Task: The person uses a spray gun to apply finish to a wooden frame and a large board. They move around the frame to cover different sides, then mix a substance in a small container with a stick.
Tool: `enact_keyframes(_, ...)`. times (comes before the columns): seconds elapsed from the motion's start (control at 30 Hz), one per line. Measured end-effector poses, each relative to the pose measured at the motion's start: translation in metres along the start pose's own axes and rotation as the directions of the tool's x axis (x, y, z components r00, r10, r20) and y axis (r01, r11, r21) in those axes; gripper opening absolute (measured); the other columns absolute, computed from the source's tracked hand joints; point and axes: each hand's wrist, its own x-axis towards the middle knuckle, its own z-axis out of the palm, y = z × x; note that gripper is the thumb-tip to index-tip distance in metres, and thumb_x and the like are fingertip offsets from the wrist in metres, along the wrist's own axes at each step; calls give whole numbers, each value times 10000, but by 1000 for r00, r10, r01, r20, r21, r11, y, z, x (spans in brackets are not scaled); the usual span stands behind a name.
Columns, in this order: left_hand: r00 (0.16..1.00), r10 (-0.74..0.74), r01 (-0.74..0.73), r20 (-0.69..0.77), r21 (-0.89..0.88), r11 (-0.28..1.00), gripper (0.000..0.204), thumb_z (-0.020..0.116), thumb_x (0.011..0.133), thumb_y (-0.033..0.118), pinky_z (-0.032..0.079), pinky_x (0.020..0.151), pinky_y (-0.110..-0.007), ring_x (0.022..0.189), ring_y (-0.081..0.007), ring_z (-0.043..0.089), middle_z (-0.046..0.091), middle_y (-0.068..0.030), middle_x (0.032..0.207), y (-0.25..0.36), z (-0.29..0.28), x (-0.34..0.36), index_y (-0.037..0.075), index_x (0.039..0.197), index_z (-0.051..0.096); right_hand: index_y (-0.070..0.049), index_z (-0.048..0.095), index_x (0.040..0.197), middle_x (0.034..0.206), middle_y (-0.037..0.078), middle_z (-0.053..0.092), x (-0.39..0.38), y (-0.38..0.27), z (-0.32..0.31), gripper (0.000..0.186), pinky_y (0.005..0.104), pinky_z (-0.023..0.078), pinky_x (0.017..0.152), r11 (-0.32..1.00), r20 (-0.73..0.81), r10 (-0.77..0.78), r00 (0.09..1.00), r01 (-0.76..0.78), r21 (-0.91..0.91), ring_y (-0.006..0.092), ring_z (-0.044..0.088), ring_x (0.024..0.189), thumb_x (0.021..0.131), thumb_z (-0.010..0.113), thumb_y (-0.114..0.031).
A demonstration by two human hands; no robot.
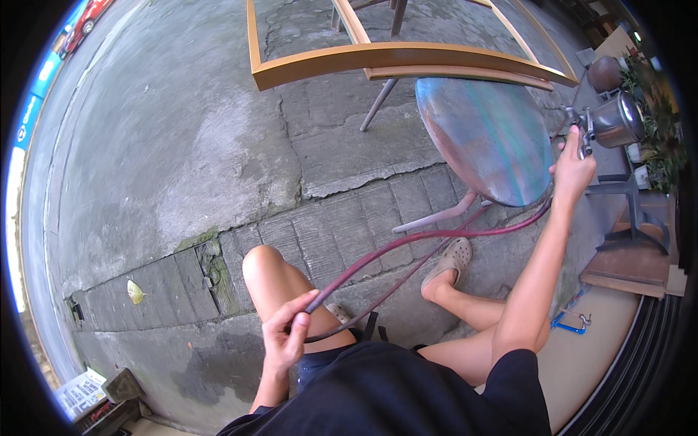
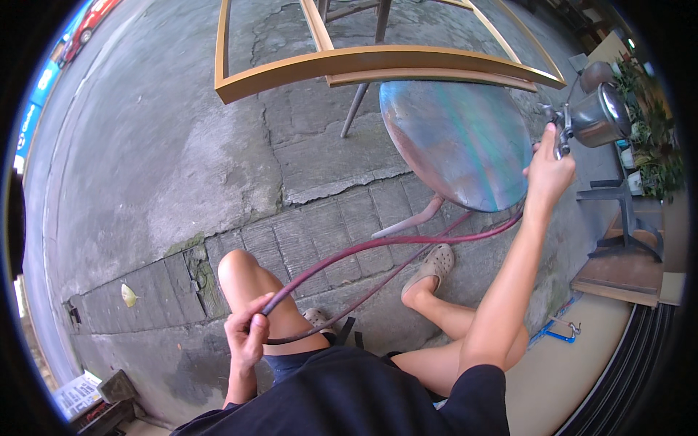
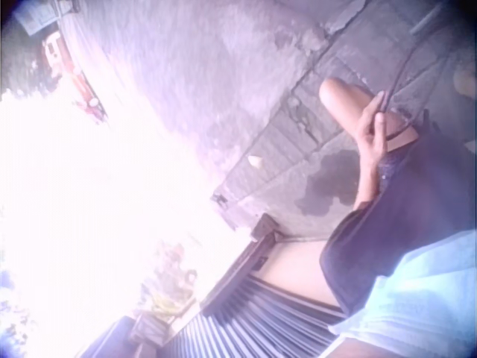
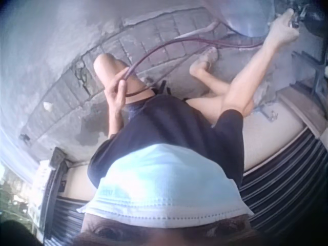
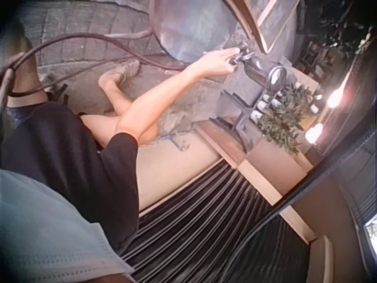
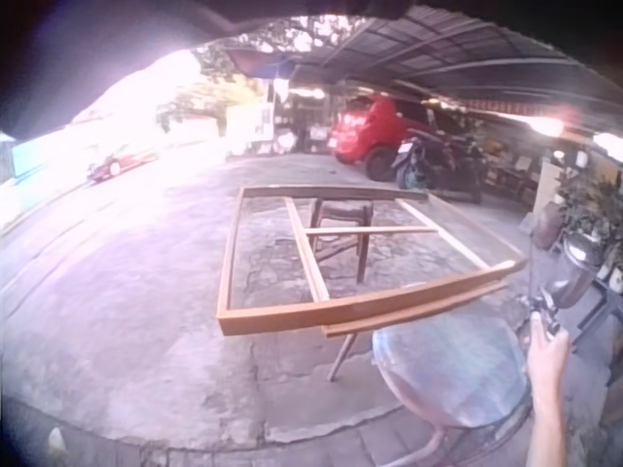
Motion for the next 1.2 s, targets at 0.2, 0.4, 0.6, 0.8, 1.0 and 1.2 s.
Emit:
enact_keyframes(0.2, 962, -11, -57, -274, -239, 969, 365, 559, 1034, 239, 251, 399, -203, 441, -20, 362, 472, 45, 593, -31, -42, -13, -57, 1243, 601, -11, 671, 871, 626, 35, 615, -120, -81, -7, 407, 248, 332, 329, 912, 390, 93, 916, -236, 336, 69, 467, 374, 943, 686, -411)
enact_keyframes(0.4, 881, -48, -118, -470, -317, 941, 374, 523, 1049, 252, 217, 358, -211, 408, -20, 296, 389, 45, 583, -37, -60, -40, -46, 1270, 573, -3, 677, 855, 611, -4, 607, -198, -128, -7, 279, 255, 386, 474, 830, 621, -190, 760, -213, 515, 58, 529, 513, 942, 715, -266)
enact_keyframes(0.6, 826, -71, -169, -560, -364, 916, 381, 517, 1051, 253, 238, 349, -207, 409, -29, 296, 355, 34, 598, -40, -64, -54, -27, 1308, 541, -11, 669, 848, 613, 27, 572, -229, -183, -14, 240, 275, 363, 483, 739, 735, -432, 523, -262, 621, 91, 502, 512, 926, 724, -231)
enact_keyframes(0.8, 821, -62, -176, -568, -354, 919, 375, 523, 1047, 249, 245, 348, -208, 413, -26, 306, 370, 39, 586, -41, -60, -50, -26, 1302, 547, -24, 672, 819, 578, 19, 562, -224, -203, 5, 256, 279, 362, 461, 737, 577, -513, 636, -19, 676, 97, 541, 506, 929, 720, -250)
enact_keyframes(1.0, 924, 10, -154, -382, -347, 925, 346, 539, 1040, 199, 253, 379, -203, 431, -17, 333, 444, 40, 594, -37, -48, -41, -53, 1275, 572, 12, 728, 961, 641, 30, 632, -166, -157, 3, 310, 291, 421, 513, 902, 385, -313, 868, 144, 408, 95, 571, 568, 973, 668, -292)
enact_keyframes(1.2, 959, 45, -118, -280, -251, 961, 382, 547, 1035, 234, 249, 384, -215, 427, -31, 344, 448, 36, 585, -38, -37, -35, -74, 1258, 575, 19, 705, 956, 687, 55, 654, -125, -125, -19, 418, 272, 373, 383, 975, 228, -53, 972, 2, 220, 102, 526, 438, 961, 668, -397)
